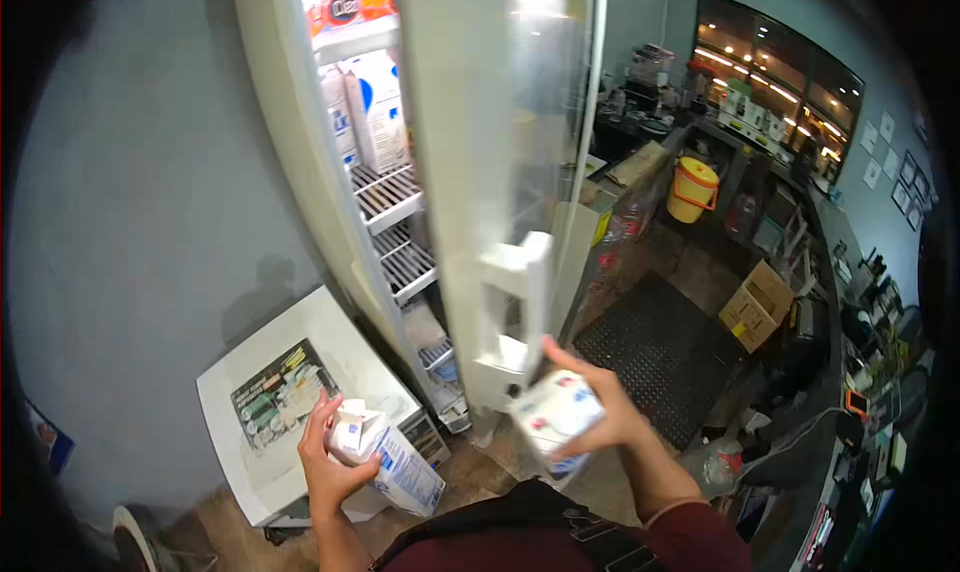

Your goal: The person prepares a coffee beverage by getting ice, milk, and pouring it into a glass with coffee.

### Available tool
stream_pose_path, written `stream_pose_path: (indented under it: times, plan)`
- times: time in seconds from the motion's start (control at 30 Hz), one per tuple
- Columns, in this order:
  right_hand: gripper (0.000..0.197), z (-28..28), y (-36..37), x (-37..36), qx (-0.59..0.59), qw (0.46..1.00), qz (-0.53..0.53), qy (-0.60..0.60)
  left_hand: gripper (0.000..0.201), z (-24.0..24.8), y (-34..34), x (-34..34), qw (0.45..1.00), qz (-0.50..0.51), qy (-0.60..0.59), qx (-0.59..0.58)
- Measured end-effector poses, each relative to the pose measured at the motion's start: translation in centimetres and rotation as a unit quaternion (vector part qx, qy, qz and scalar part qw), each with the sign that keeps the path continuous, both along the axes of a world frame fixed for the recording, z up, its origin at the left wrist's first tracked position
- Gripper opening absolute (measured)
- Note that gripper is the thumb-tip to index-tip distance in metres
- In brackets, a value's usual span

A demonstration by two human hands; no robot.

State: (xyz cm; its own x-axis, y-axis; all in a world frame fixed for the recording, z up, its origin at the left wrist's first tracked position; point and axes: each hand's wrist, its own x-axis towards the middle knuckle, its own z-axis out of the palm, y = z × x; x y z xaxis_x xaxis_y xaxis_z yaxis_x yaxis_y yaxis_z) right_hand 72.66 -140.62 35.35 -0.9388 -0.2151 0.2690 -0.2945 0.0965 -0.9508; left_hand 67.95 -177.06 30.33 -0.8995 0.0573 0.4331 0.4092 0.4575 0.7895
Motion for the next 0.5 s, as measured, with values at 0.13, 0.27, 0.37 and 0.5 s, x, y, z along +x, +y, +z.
stream_pose_path:
  times: [0.13,0.27,0.37,0.5]
  plan:
    - [0.114,-1.1,-4.3,-6.0,0.028,0.999,0.026,0.021,0.081,-0.9,-0.8,-1.0,1.0,-0.008,-0.018,-0.002]
    - [0.108,-1.9,-7.9,-11.5,0.043,0.986,-0.013,0.161,0.083,-1.1,-0.7,-0.9,0.998,-0.02,-0.055,0.034]
    - [0.107,-2.5,-10.8,-14.9,0.051,0.979,-0.063,0.185,0.084,-2.2,-1.3,-1.2,0.998,-0.008,-0.068,0.009]
    - [0.102,-4.1,-12.1,-16.6,0.007,0.956,-0.139,0.26,0.084,-2.9,-0.4,-1.8,0.995,0.006,-0.093,0.029]
